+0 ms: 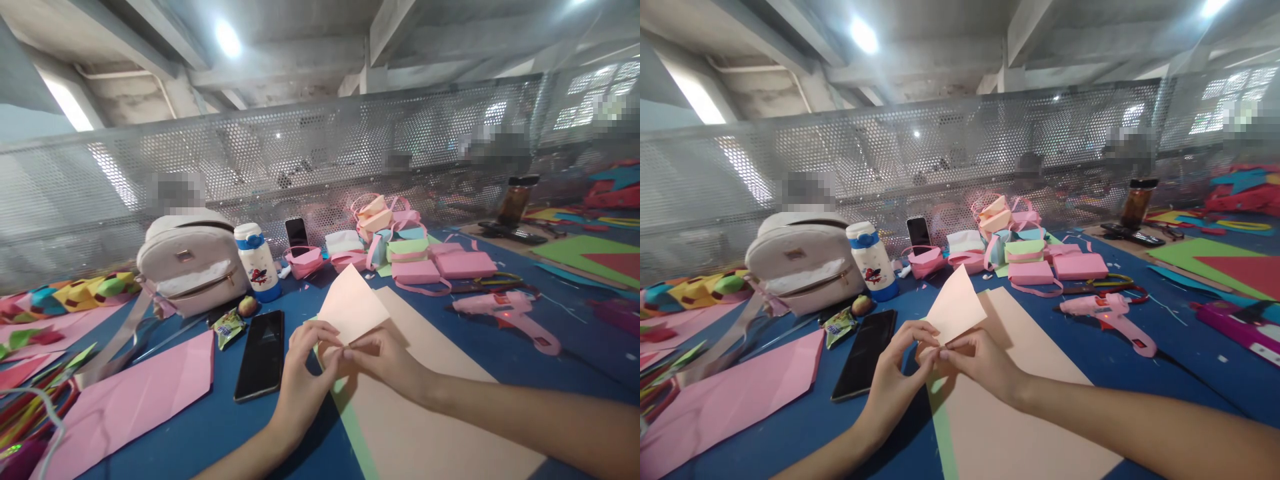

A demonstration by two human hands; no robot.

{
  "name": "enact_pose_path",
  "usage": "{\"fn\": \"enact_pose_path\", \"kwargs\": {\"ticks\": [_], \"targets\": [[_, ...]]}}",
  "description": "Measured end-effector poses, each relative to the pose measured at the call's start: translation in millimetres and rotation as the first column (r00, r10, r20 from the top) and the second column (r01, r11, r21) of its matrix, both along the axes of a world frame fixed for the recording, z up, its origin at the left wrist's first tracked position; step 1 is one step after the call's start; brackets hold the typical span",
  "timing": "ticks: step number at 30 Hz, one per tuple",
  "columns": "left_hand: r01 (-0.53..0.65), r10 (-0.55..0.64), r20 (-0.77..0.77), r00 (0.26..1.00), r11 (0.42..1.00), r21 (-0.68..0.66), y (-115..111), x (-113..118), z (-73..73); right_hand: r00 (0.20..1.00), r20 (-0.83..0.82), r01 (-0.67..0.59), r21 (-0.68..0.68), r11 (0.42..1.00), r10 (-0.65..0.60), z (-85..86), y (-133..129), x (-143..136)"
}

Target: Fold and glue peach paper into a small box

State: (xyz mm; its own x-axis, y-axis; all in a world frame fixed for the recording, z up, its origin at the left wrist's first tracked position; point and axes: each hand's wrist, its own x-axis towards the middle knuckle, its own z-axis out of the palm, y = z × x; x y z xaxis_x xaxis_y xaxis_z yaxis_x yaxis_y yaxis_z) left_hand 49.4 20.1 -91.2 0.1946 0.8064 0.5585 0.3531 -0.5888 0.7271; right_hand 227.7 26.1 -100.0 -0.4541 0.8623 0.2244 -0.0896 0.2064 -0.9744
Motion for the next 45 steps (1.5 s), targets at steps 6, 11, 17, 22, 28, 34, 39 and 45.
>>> {"fn": "enact_pose_path", "kwargs": {"ticks": [6,11,17,22,28,34,39,45], "targets": [[-0.04,0.04,-0.008,0.999,0.999,0.033,6,-5,-2.6,0.994,0.039,0.105,-0.033,0.994,-0.104,-6.5,5,3],[-0.048,0.047,0.027,0.999,0.998,0.03,10,-8,-5.0,0.993,-0.017,0.112,-0.076,0.991,-0.114,-10.5,8,3],[-0.045,0.044,0.042,0.998,0.998,0.036,8,-8,-4.9,0.996,-0.016,0.084,-0.075,0.994,-0.086,-9.1,6,4],[-0.039,0.038,0.03,0.999,0.998,0.04,8,-8,-4.9,0.996,-0.043,0.076,-0.07,0.995,-0.079,-10.7,8,4],[-0.048,0.049,-0.011,0.999,0.996,0.069,8,-6,-0.6,0.996,-0.061,0.059,-0.087,0.994,-0.065,-13.4,8,3],[-0.059,0.062,-0.031,0.998,0.994,0.096,7,-7,-0.6,0.996,-0.078,0.043,-0.094,0.995,-0.051,-10.3,6,3],[-0.058,0.062,-0.041,0.997,0.993,0.102,7,-8,-3.2,0.997,-0.067,0.024,-0.076,0.997,-0.03,-10.1,6,2],[-0.054,0.06,-0.048,0.997,0.99,0.133,6,-6,-1.7,0.998,-0.045,0.031,-0.017,0.999,-0.031,-7.9,5,1]]}}
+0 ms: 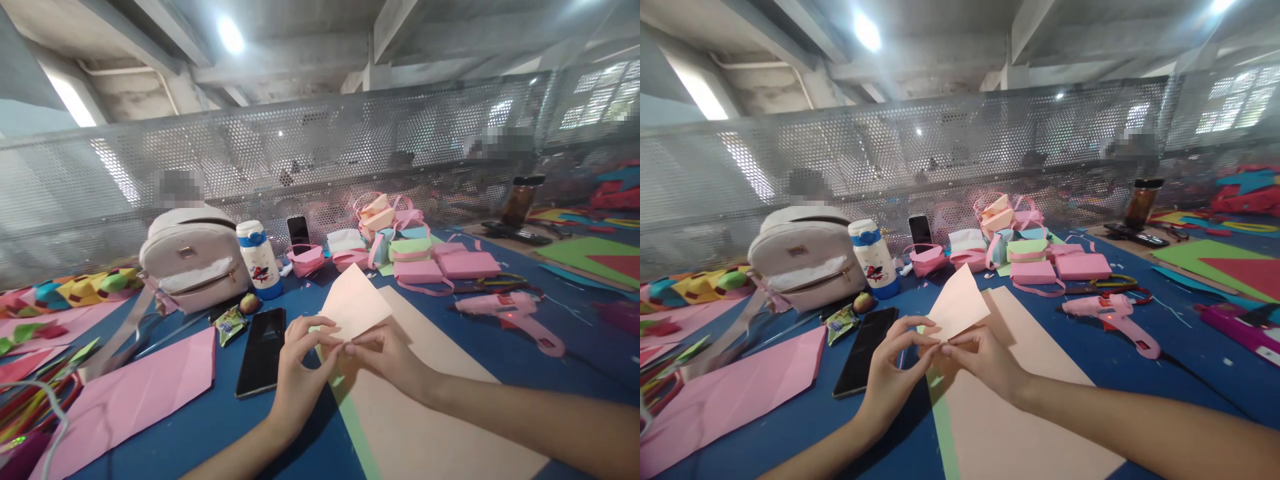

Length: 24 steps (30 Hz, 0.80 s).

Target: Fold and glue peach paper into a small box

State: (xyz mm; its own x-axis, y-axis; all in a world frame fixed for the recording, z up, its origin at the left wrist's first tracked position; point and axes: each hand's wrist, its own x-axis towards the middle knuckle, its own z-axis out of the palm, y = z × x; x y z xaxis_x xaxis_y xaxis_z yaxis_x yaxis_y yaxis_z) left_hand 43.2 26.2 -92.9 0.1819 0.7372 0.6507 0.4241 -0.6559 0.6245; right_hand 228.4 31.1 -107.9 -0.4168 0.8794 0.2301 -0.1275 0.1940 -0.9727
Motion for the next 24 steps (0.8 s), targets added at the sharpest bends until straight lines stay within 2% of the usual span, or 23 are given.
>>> {"fn": "enact_pose_path", "kwargs": {"ticks": [6,11,14,24], "targets": [[-0.004,0.004,-0.024,1.0,1.0,0.0,0,0,4.0,1.0,0.004,0.001,-0.033,0.999,0.0,1.6,-1,0],[-0.031,0.031,-0.012,0.999,0.999,0.035,2,0,5.4,0.982,0.035,0.187,-0.026,0.982,-0.186,-6.6,3,3],[-0.033,0.033,0.004,0.999,0.999,0.025,3,-1,5.0,0.969,0.051,0.241,-0.006,0.97,-0.241,-9.0,6,4],[-0.015,0.016,-0.016,1.0,1.0,0.017,1,-1,2.7,0.987,-0.039,0.161,0.055,0.985,-0.159,-0.9,2,-2]]}}
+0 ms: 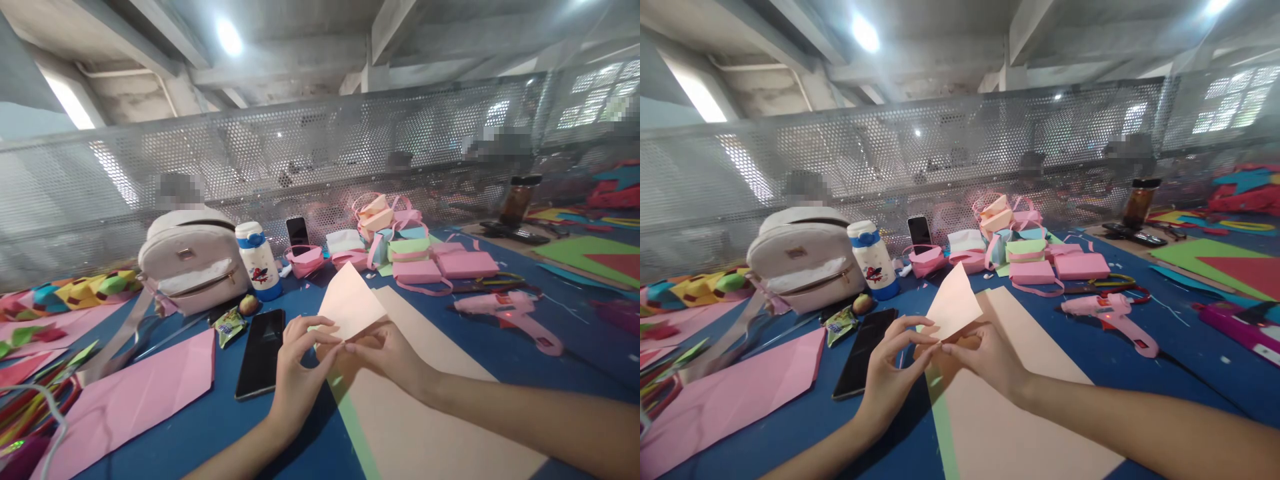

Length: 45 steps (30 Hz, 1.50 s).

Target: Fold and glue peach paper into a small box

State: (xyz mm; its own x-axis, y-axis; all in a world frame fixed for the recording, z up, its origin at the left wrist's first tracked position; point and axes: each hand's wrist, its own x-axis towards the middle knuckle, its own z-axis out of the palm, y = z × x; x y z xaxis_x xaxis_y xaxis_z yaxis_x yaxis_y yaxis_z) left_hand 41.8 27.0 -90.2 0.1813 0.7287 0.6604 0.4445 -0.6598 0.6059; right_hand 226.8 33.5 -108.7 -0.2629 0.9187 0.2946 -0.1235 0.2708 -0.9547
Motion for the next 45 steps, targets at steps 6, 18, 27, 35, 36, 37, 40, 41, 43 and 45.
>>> {"fn": "enact_pose_path", "kwargs": {"ticks": [6,18,27,35,36,37,40,41,43,45], "targets": [[0.004,-0.004,0.001,1.0,1.0,-0.001,2,0,-0.1,1.0,0.011,-0.007,0.018,1.0,0.007,3.8,-2,0],[0.041,-0.012,0.128,0.992,0.973,-0.226,14,-3,-18.2,0.989,0.023,0.147,-0.105,0.984,-0.146,-4.1,9,9],[0.416,-0.174,0.507,0.844,0.81,-0.413,25,-1,-34.3,0.994,-0.1,0.025,-0.095,0.995,-0.034,6.6,6,7],[0.42,-0.194,0.509,0.839,0.826,-0.377,31,1,-41.2,0.988,-0.15,-0.002,-0.124,0.992,-0.017,2.5,6,8],[0.409,-0.184,0.511,0.84,0.833,-0.372,30,1,-39.2,0.991,-0.131,0.015,-0.112,0.994,-0.03,1.8,6,8],[0.396,-0.17,0.512,0.842,0.84,-0.372,30,1,-36.5,0.993,-0.109,0.04,-0.097,0.994,-0.05,1.1,7,9],[0.344,-0.117,0.496,0.861,0.852,-0.396,28,0,-27.1,0.99,-0.039,0.133,-0.044,0.99,-0.134,1.5,9,11],[0.328,-0.103,0.484,0.869,0.853,-0.407,28,-1,-24.7,0.986,-0.017,0.166,-0.018,0.986,-0.167,2.9,10,12],[0.292,-0.071,0.469,0.88,0.86,-0.418,28,-3,-22.5,0.975,0.021,0.222,0.044,0.974,-0.223,7.6,10,14],[0.255,-0.041,0.456,0.889,0.872,-0.418,29,-4,-23.7,0.963,0.047,0.259,0.139,0.956,-0.267,13.9,10,17]]}}
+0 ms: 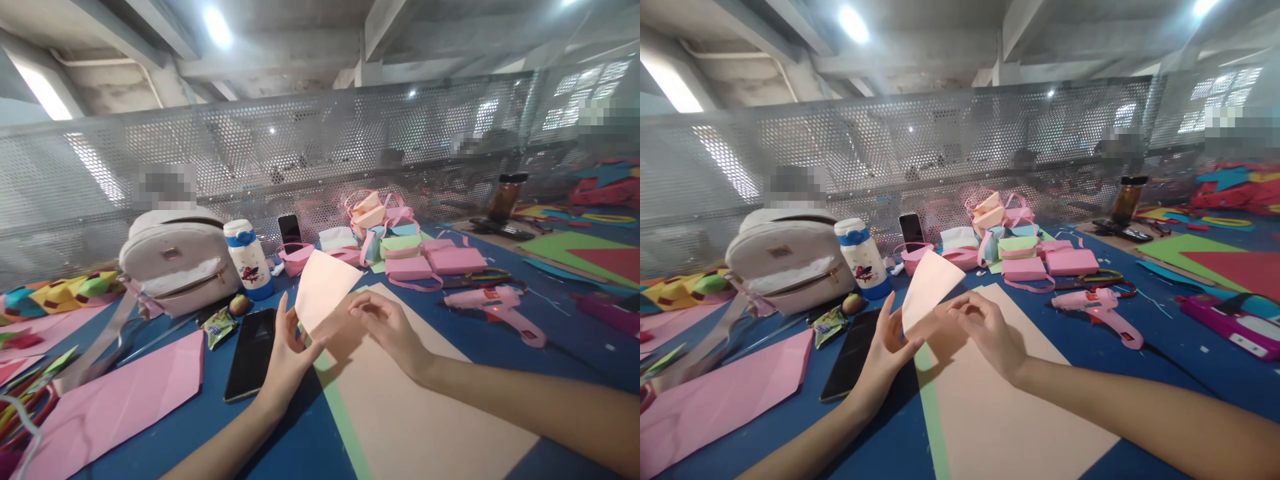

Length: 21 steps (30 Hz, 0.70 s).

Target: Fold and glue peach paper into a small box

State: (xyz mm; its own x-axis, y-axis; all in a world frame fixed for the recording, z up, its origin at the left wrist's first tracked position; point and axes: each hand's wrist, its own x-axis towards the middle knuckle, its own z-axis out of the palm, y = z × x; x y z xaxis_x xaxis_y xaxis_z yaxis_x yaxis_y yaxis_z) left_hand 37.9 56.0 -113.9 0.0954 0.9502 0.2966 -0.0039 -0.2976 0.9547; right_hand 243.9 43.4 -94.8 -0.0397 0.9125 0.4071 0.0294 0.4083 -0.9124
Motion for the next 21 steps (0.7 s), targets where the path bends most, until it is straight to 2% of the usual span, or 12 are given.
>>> {"fn": "enact_pose_path", "kwargs": {"ticks": [2,4,7,9,13,16,21], "targets": [[-0.03,0.031,-0.005,1.0,0.999,0.016,1,0,-3.2,0.997,0.067,0.022,0.131,0.991,-0.031,6.0,-1,3],[-0.048,0.048,0.004,0.999,0.998,0.041,2,0,-6.0,0.986,0.15,0.024,0.292,0.956,-0.07,9.7,-1,6],[-0.083,0.083,0.004,0.997,0.991,0.103,0,1,-7.2,0.963,0.243,-0.029,0.515,0.857,-0.113,8.8,-1,8],[-0.115,0.119,-0.014,0.993,0.981,0.153,-2,2,-6.2,0.94,0.313,-0.092,0.615,0.783,-0.135,4.7,0,7],[-0.147,0.164,-0.069,0.984,0.968,0.203,-7,3,-3.5,0.832,0.506,-0.248,0.708,0.662,-0.228,-3.2,-3,2],[-0.158,0.183,-0.102,0.978,0.963,0.217,-9,4,-2.1,0.784,0.544,-0.297,0.752,0.589,-0.299,-4.3,-7,1],[-0.16,0.192,-0.126,0.973,0.961,0.224,-9,4,-0.9,0.762,0.556,-0.292,0.752,0.591,-0.331,-2.9,-9,2]]}}
